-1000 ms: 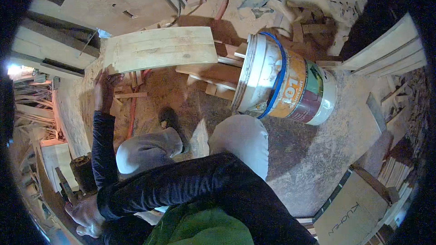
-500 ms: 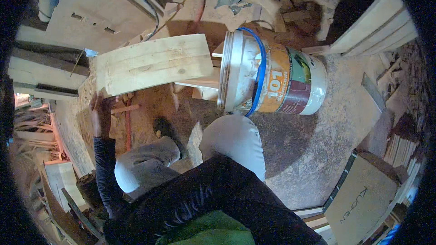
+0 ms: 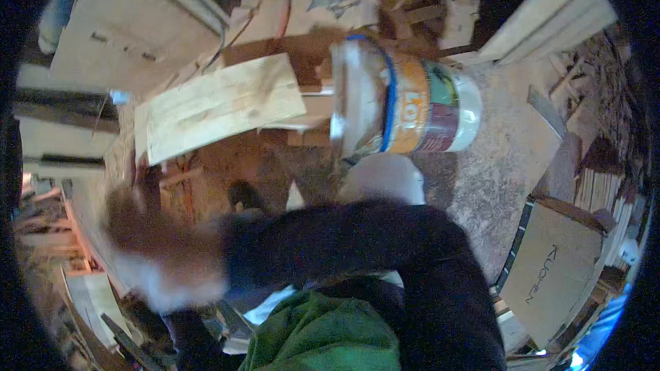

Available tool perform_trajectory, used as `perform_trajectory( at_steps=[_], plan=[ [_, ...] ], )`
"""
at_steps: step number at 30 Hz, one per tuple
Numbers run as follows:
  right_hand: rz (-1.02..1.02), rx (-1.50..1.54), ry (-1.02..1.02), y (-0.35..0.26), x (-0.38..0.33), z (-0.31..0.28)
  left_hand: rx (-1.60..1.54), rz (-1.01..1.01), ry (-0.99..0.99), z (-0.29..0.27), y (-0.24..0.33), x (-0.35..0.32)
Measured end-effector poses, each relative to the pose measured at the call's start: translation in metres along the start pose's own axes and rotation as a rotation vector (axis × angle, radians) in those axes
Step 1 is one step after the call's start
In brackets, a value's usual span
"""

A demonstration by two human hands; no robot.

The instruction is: Picking up various wood scraps from the workshop floor and placing them into a plastic bucket, then retrieving a wooden board and metal screws.

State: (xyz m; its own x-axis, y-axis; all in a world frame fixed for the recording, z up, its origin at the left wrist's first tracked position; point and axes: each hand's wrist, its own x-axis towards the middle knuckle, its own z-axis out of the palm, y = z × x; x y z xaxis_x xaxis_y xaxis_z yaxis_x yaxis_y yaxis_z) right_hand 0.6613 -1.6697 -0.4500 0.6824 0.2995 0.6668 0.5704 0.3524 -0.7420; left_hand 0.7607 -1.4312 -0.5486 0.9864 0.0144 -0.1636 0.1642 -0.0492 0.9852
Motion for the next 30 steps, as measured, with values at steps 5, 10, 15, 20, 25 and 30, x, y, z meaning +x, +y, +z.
perform_trajectory(
  at_steps=[5, 10, 15, 20, 25, 30],
  plan=[
    [0.384, -1.349, 0.083, 0.029, -0.072, -0.233, 0.008, -0.070, -0.147, -0.019, -0.021, 0.029],
    [0.985, -1.221, 0.274, 0.044, -0.146, -0.261, -0.046, -0.158, -0.250, -0.030, -0.045, 0.069],
    [1.390, -0.872, 0.513, 0.069, -0.115, -0.204, -0.110, -0.232, -0.339, -0.032, -0.075, 0.106],
    [1.562, -1.136, 0.449, 0.089, -0.125, -0.202, -0.083, -0.376, -0.380, -0.021, -0.105, 0.123],
    [1.574, -1.068, 0.456, 0.096, -0.126, -0.198, -0.156, -0.305, -0.449, -0.026, -0.128, 0.132],
    [1.422, -1.477, 0.264, 0.106, -0.169, -0.212, -0.278, -0.274, -0.631, 0.024, -0.146, 0.112]
  ],
)
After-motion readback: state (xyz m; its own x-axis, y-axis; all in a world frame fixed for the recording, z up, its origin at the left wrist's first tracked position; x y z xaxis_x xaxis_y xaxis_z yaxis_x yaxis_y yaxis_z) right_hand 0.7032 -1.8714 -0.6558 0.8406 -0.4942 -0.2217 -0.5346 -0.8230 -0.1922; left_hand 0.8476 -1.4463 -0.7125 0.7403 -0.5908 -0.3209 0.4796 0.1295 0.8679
